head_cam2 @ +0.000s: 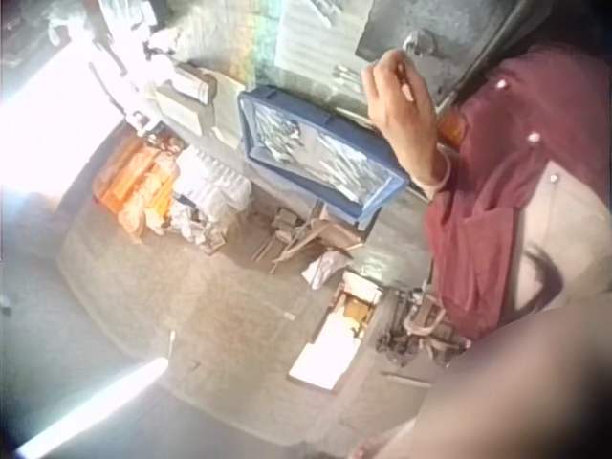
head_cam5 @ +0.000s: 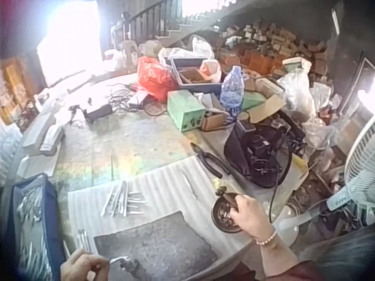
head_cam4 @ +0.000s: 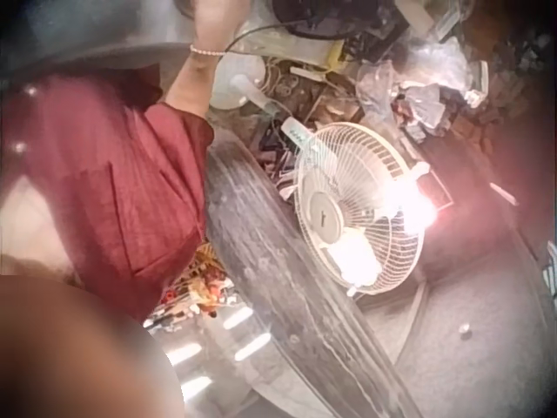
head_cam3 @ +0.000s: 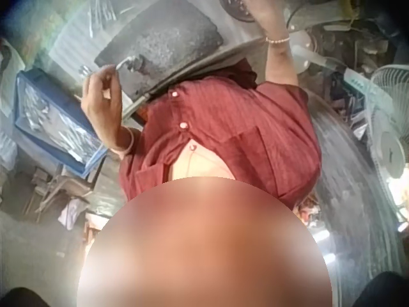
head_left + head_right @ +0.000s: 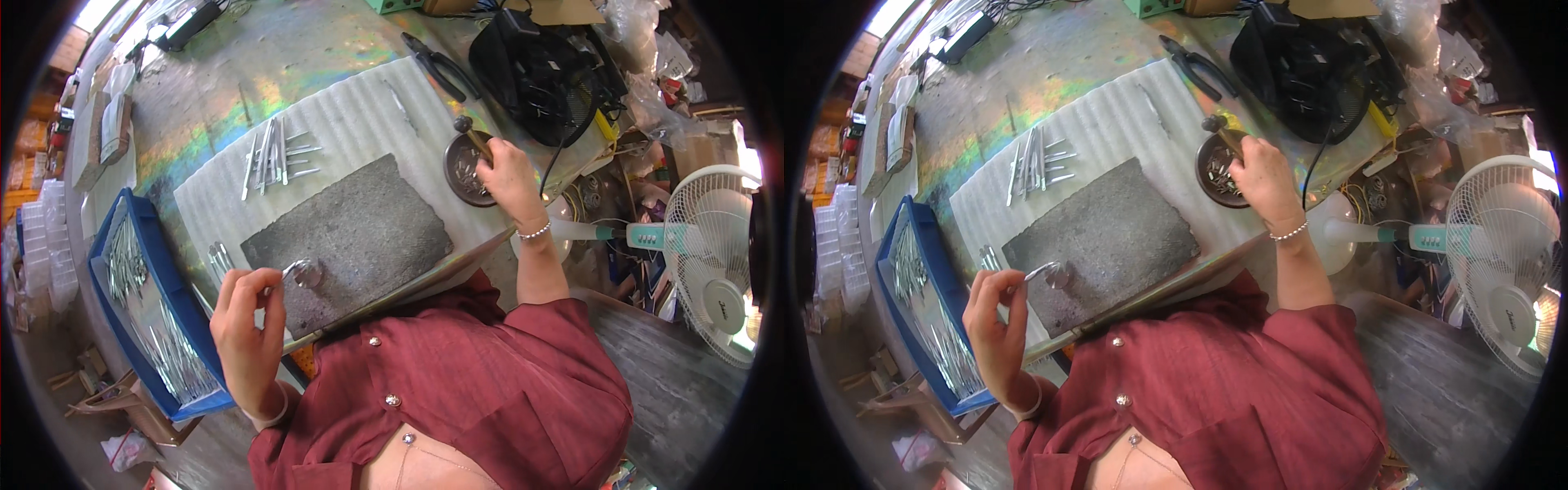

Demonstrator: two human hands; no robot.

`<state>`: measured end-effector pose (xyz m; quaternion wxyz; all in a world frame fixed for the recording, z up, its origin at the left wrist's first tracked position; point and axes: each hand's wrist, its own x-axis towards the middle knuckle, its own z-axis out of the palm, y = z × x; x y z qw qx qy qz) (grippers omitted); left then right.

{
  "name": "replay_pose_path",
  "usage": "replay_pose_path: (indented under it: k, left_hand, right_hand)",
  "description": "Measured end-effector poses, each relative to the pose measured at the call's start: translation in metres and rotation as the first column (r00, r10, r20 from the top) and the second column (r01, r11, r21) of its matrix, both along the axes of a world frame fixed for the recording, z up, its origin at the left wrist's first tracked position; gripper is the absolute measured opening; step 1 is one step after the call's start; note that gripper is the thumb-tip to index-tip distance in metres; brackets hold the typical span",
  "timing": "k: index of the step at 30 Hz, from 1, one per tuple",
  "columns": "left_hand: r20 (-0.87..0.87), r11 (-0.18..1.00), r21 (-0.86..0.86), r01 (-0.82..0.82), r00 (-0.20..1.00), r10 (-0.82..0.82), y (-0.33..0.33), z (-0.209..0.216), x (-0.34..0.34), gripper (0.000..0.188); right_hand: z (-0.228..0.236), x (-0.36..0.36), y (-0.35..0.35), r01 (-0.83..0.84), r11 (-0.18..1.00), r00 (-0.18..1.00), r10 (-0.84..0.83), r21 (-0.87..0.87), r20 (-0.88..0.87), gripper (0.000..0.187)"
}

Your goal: Stamping markings onto metal strips using a punch tool and hammer on a metal block.

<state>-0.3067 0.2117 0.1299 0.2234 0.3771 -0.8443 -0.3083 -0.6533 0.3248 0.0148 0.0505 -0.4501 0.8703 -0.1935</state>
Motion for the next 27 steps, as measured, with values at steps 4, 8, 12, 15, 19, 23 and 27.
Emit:
replay_pose_path:
  k: [4,8,12,15,19,23,27]
  left_hand:
    - [-0.034,0.995,0.099,-0.032,0.999,0.036,-0.004,-0.010,0.001,0.013]
    - [-0.097,0.990,0.115,0.079,0.993,-0.068,-0.012,-0.032,0.004,0.012]
    - [-0.139,0.986,0.136,0.099,0.987,-0.080,-0.012,-0.054,0.007,0.009]
    - [-0.157,0.977,0.211,-0.034,0.985,0.068,-0.007,-0.059,0.016,0.010]
    - [-0.247,0.903,0.391,-0.176,0.925,0.287,0.002,-0.062,0.027,0.011]
    - [-0.207,0.928,0.320,-0.190,0.942,0.265,0.010,-0.063,0.033,0.012]
    - [-0.145,0.943,0.279,-0.183,0.962,0.230,0.015,-0.067,0.031,0.012]
  right_hand:
    - [-0.001,-0.002,0.003,-0.020,0.996,1.000,0.021,-0.084,0.006,0.018]
    - [0.014,0.001,0.001,0.141,0.987,0.971,-0.124,-0.073,0.203,0.020]
    - [0.017,0.002,0.000,0.199,0.968,0.938,-0.143,-0.152,0.315,0.020]
    - [0.007,-0.004,0.002,0.219,0.948,0.898,-0.104,-0.230,0.427,0.016]
    - [-0.005,-0.011,0.008,0.267,0.934,0.779,-0.064,-0.238,0.624,0.006]
    - [0.001,-0.012,0.009,0.376,0.903,0.551,-0.035,-0.210,0.834,0.006]
    - [0.005,-0.010,0.008,0.428,0.870,0.418,0.050,-0.245,0.907,0.006]
